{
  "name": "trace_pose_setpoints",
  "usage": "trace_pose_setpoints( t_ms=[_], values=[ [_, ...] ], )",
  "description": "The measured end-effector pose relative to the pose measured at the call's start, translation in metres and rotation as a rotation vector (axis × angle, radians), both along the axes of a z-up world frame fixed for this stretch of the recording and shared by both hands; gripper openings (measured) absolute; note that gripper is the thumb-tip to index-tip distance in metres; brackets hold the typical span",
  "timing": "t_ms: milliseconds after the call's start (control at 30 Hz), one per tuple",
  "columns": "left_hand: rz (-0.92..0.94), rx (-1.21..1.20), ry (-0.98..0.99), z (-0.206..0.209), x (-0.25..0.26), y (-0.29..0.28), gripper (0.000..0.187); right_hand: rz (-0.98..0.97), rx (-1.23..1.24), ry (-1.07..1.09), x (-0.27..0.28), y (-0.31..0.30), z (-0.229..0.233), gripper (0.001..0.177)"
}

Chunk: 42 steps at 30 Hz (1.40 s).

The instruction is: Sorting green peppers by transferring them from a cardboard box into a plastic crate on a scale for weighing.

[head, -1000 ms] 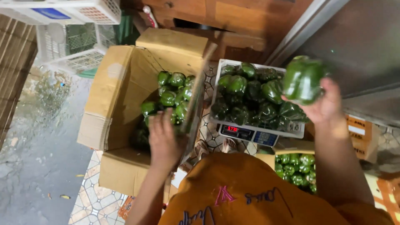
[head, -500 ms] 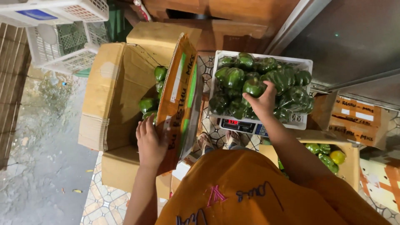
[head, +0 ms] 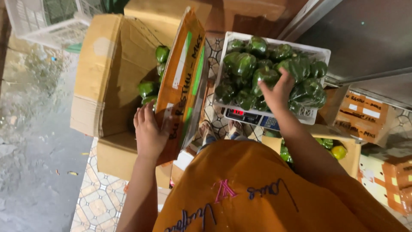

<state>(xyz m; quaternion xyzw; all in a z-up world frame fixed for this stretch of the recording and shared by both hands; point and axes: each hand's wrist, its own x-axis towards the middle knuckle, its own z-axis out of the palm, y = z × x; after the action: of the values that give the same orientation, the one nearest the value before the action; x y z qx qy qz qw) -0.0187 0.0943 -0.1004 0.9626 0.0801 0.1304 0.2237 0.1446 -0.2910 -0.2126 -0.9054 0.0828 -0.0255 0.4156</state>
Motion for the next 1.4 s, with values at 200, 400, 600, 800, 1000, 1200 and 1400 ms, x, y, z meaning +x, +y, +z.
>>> trace_pose_setpoints(
  t_ms=[200, 400, 600, 800, 1000, 1200, 1400],
  values=[
    [0.007, -0.017, 0.029, 0.003, -0.001, -0.001, 0.071, -0.092, 0.081, -0.287, 0.002, -0.022, 0.005, 0.075],
    [0.052, 0.038, 0.014, -0.013, -0.001, -0.008, 0.079, -0.031, 0.181, -0.326, -0.001, -0.018, 0.012, 0.071],
    [-0.041, 0.154, 0.05, -0.017, -0.01, -0.07, 0.074, 0.575, 0.143, -0.483, -0.028, 0.071, 0.066, 0.044],
    [-0.167, -0.462, 0.304, 0.041, -0.008, -0.056, 0.091, 1.214, -0.245, -0.417, -0.046, 0.145, 0.097, 0.087],
    [0.282, -0.765, 0.352, -0.073, 0.058, 0.049, 0.051, 1.076, -0.43, -0.597, -0.047, 0.158, 0.062, 0.034],
    [-0.143, -0.415, 0.7, -0.189, 0.192, 0.023, 0.108, 1.118, -0.324, -0.355, -0.053, 0.148, 0.082, 0.031],
    [-0.172, -0.227, 0.676, -0.3, 0.255, -0.047, 0.121, 1.041, -0.419, -0.225, -0.058, 0.142, 0.087, 0.035]
  ],
)
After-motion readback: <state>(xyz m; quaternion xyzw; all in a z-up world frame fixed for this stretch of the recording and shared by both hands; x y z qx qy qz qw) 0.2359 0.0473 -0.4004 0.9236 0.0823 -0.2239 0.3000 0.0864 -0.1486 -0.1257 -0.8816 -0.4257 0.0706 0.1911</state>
